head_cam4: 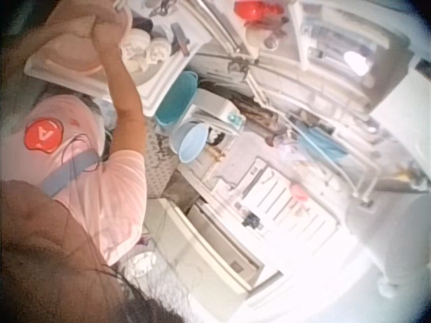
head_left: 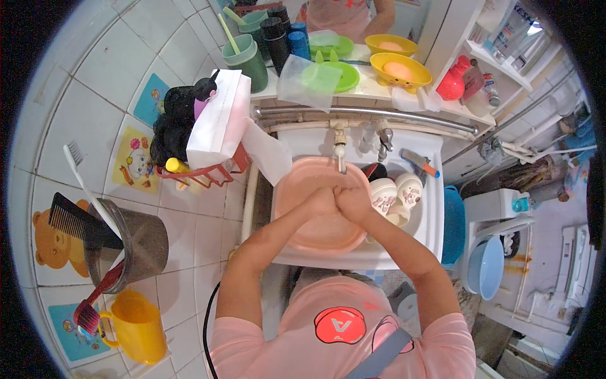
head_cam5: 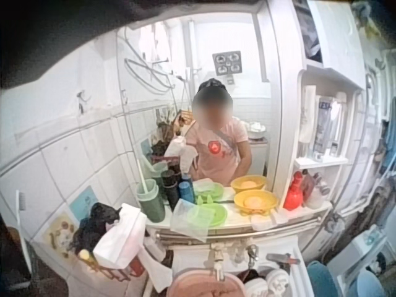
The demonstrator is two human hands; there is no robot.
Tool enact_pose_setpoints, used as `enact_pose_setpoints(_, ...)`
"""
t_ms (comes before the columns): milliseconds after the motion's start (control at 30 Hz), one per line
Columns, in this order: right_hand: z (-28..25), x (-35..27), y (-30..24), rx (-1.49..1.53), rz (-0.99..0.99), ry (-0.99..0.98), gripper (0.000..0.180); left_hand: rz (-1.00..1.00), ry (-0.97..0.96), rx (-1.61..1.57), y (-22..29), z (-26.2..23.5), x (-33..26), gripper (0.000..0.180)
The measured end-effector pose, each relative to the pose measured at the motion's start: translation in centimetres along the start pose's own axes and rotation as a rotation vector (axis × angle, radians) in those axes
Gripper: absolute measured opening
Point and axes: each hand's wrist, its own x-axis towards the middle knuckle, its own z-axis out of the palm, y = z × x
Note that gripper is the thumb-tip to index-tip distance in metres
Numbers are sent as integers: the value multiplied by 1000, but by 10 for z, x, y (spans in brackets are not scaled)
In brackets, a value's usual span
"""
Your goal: The person cleans a pair of shoes by hand using a brush and water. They rinse a basin in the sink, place red and white sneakers into it, and scrub the surfaces of the shoes with a blue brush while running water over them.
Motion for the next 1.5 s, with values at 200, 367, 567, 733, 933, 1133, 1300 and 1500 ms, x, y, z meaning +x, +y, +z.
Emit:
enact_pose_setpoints(200, 76, -17, 15, 162, -25, 306, 29, -98, -67, -255, 18, 8, -5, 21)
enact_pose_setpoints(367, 61, -17, -16, 612, 284, -246, 35, -190, -101, -123, -42, 33, -18, 30)
enact_pose_setpoints(567, 67, -45, -21, 749, 89, 370, 55, -49, 119, 299, -46, 10, -25, 25)
enact_pose_setpoints(733, 51, -97, 3, 557, 380, 420, 55, 141, 445, 939, -6, -64, -48, 21)
enact_pose_setpoints(933, 138, -118, 19, 1275, 725, 67, 41, -360, 53, 297, -35, -82, -26, 36)
enact_pose_setpoints(1133, 97, -111, -4, 1524, 793, 164, 42, -329, 71, 523, 26, -99, -26, 35)
enact_pose_setpoints(1300, 109, -114, 0, 1467, 723, 299, 40, -356, 77, 439, 75, -112, -26, 42)
enact_pose_setpoints(1500, 73, -123, 7, 1767, 779, 63, 49, -175, 197, 510, 98, -115, -15, 62)
